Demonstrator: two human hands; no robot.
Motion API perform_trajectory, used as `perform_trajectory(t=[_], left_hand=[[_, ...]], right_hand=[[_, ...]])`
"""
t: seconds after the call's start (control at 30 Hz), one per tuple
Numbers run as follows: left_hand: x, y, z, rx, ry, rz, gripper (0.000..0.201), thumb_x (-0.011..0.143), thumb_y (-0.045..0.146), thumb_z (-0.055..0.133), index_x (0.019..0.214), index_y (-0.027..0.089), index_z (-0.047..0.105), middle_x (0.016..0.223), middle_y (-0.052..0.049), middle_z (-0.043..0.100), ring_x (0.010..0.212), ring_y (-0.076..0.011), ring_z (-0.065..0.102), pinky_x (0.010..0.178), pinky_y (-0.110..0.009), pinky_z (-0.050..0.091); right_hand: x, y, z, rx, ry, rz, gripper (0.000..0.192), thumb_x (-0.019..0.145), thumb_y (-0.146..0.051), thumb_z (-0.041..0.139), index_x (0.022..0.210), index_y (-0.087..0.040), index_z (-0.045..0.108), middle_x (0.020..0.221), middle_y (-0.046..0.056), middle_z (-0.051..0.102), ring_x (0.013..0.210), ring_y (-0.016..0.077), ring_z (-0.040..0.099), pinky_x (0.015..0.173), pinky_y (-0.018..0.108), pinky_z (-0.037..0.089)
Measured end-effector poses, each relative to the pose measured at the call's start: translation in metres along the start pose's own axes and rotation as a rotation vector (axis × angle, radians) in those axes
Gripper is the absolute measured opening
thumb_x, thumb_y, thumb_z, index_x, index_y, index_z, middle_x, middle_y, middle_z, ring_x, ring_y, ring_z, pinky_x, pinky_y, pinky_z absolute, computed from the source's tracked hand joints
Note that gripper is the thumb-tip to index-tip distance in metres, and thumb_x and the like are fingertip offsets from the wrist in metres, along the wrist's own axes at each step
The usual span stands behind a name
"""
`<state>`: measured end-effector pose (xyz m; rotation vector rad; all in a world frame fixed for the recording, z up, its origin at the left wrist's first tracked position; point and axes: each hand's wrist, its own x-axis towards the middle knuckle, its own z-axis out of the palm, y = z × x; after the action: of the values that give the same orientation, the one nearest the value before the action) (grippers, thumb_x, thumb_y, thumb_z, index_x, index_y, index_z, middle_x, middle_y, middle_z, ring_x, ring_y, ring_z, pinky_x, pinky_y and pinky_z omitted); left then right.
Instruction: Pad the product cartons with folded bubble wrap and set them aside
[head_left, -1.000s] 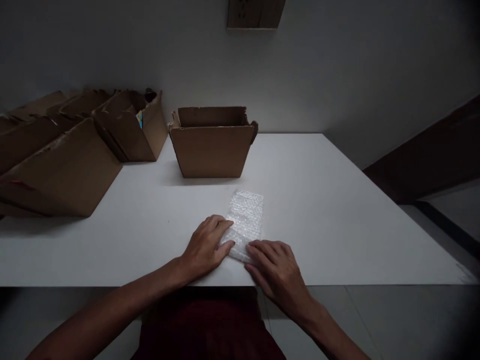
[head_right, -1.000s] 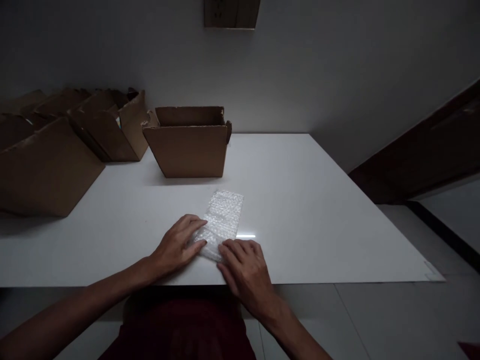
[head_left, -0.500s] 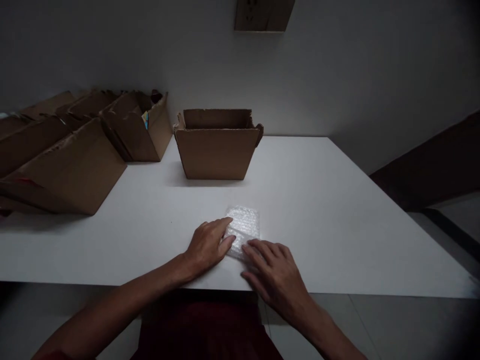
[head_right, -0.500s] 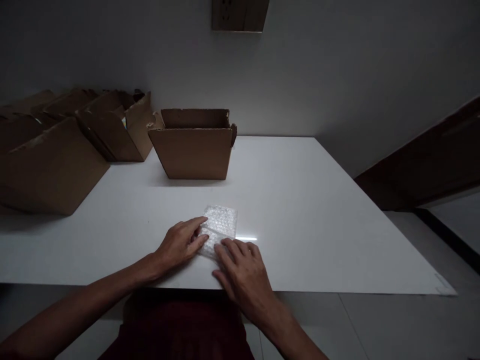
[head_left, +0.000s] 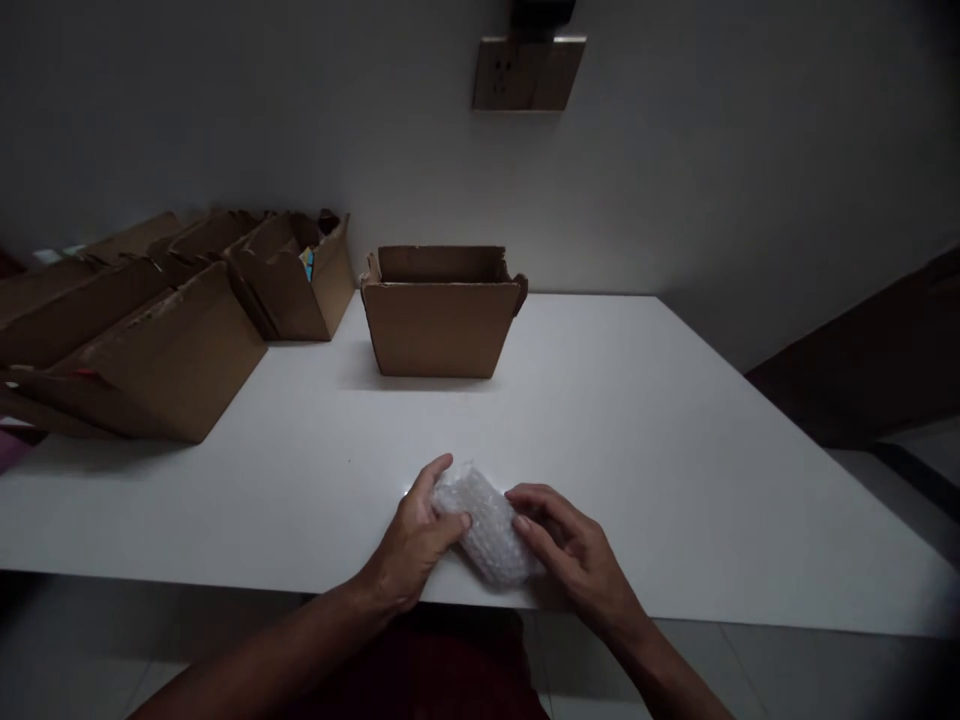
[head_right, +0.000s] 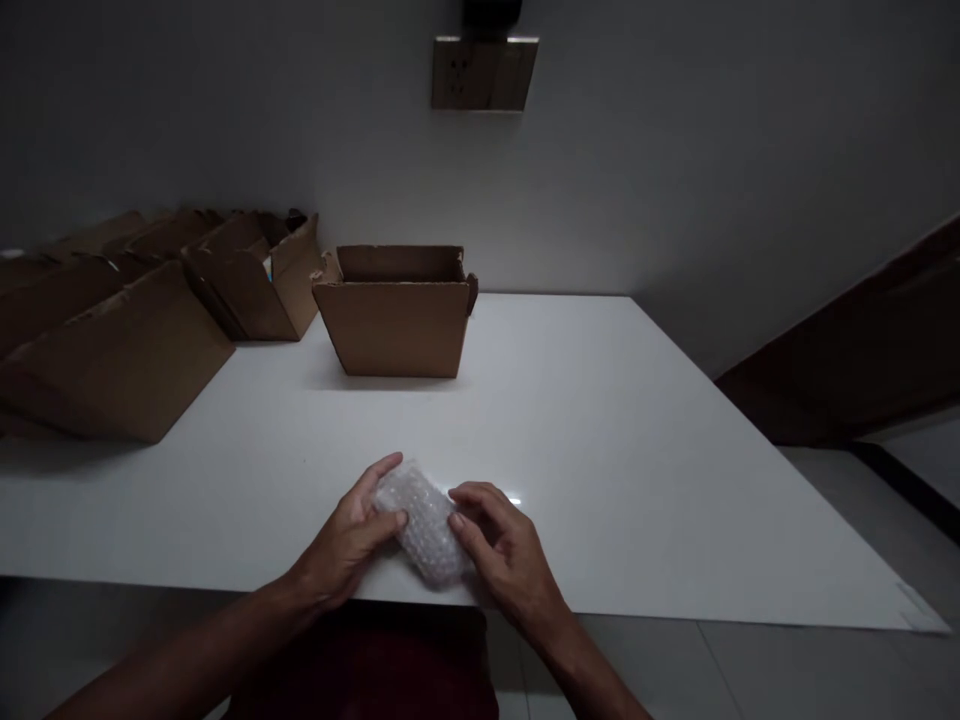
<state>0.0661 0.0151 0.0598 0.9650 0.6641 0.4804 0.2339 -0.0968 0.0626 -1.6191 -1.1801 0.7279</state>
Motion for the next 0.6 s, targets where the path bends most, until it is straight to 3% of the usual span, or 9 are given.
perform_trajectory(t=[0.1,0.2,0.3,0.37,0.43,0.5,0.6], left_hand=[[-0.002,0.003,0.003,0.105,-0.099,0.049,0.085,0.082,0.036,0.067,0.153,0.019,0.023,0.096,-0.005,0.067,0.084,-0.0185,0.063,0.082,-0.034,0.051],[0.003,0.013,0.002,0.416,-0.145,0.165,0.072,0.086,0.031,0.063,0.15,0.021,0.032,0.105,-0.008,0.067,0.091,-0.0203,0.064,0.085,-0.036,0.052],[0.027,0.047,-0.004,0.825,-0.01,0.59,0.058,0.087,0.028,0.062,0.141,0.019,0.045,0.125,-0.014,0.062,0.113,-0.0259,0.06,0.099,-0.043,0.049],[0.054,0.083,-0.01,1.067,0.141,0.98,0.048,0.089,0.024,0.059,0.136,0.017,0.049,0.133,-0.016,0.059,0.128,-0.0289,0.051,0.11,-0.05,0.041],[0.087,0.124,-0.016,1.284,0.295,1.193,0.045,0.087,0.015,0.056,0.132,0.015,0.052,0.141,-0.016,0.053,0.141,-0.0306,0.039,0.116,-0.052,0.033],[0.117,0.159,-0.023,1.451,0.408,1.207,0.042,0.083,0.009,0.056,0.125,0.013,0.058,0.137,-0.017,0.057,0.141,-0.0333,0.039,0.117,-0.056,0.029],[0.142,0.189,-0.032,1.577,0.372,1.098,0.024,0.079,0.006,0.055,0.099,0.015,0.065,0.099,-0.011,0.071,0.109,-0.03,0.062,0.105,-0.054,0.042]], right_hand=[[0.002,-0.002,-0.006,0.018,-0.079,0.005,0.051,0.085,-0.05,0.066,0.127,-0.021,0.063,0.124,0.011,0.068,0.108,0.0253,0.065,0.09,0.035,0.054],[0.007,-0.008,-0.011,-0.05,-0.191,0.018,0.038,0.091,-0.05,0.059,0.109,-0.019,0.071,0.096,0.007,0.073,0.086,0.0214,0.067,0.078,0.031,0.054],[0.014,-0.012,-0.023,-0.122,-0.109,0.004,0.033,0.093,-0.049,0.055,0.097,-0.02,0.071,0.086,0.003,0.071,0.078,0.0194,0.066,0.071,0.028,0.052],[0.017,-0.012,-0.036,-0.131,-0.038,0.019,0.032,0.093,-0.049,0.056,0.097,-0.021,0.07,0.085,0.003,0.071,0.079,0.0197,0.066,0.068,0.027,0.052],[0.019,-0.013,-0.051,-0.169,0.012,0.037,0.033,0.093,-0.05,0.056,0.099,-0.021,0.07,0.083,0.003,0.069,0.077,0.02,0.065,0.066,0.027,0.053],[0.02,-0.013,-0.064,-0.242,0.062,0.036,0.035,0.092,-0.051,0.056,0.106,-0.022,0.069,0.085,0.004,0.07,0.078,0.0207,0.066,0.065,0.027,0.054],[0.022,-0.015,-0.084,-0.366,0.161,-0.004,0.038,0.09,-0.054,0.058,0.11,-0.023,0.068,0.093,0.006,0.072,0.082,0.0225,0.068,0.064,0.028,0.056]])
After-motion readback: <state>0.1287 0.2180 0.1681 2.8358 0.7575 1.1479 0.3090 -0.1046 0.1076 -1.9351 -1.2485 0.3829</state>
